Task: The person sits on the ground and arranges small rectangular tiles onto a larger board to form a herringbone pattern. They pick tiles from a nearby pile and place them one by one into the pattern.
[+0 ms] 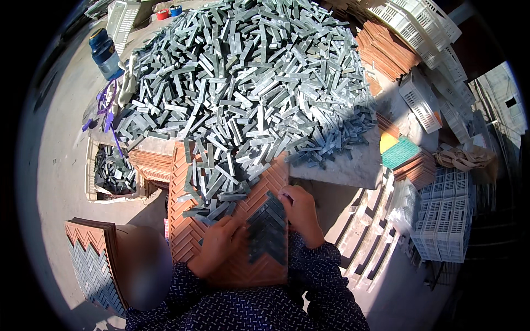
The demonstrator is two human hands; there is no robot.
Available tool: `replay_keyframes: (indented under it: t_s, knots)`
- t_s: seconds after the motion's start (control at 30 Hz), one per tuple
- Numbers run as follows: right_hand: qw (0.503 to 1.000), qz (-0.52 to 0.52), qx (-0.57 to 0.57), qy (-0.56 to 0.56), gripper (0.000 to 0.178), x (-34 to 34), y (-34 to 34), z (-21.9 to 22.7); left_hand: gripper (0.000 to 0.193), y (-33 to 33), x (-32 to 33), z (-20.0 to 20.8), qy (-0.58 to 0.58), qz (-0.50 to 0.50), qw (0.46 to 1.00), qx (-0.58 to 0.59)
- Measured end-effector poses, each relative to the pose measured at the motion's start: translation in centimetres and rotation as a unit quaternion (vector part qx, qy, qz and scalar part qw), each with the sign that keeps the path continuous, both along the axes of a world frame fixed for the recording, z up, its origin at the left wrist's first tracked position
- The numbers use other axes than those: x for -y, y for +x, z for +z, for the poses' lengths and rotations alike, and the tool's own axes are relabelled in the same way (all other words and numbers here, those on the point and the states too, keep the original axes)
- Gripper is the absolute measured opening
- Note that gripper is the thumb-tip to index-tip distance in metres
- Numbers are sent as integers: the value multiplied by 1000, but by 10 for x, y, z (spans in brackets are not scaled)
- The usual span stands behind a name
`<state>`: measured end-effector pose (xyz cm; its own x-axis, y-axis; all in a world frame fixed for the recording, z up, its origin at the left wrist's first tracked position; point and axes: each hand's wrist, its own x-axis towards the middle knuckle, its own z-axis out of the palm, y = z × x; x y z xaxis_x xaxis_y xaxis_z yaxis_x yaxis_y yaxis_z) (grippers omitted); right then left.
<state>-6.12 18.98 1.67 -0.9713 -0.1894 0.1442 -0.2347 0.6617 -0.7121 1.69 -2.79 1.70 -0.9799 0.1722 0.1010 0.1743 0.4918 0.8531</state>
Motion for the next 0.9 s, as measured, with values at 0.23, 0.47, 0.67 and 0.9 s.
replay_keyframes:
  t_s: [0.23, 0.47, 0.67, 0.9]
  knots:
    - [981, 103, -164, 17, 19, 23, -57, -8, 9, 0, -1, 14, 6, -7, 1000, 4]
    - [992, 72, 13, -106, 10, -8, -50, -6, 11, 7, 12, 2, -17, 18, 1000, 5]
    - [962, 140, 212, -104, 9, -13, -45, 14, 10, 2, 4, -4, 13, -20, 1000, -10]
    - [966, 258, 22, 20, 9, 8, -46, -7, 13, -6, 0, -3, -11, -18, 999, -24]
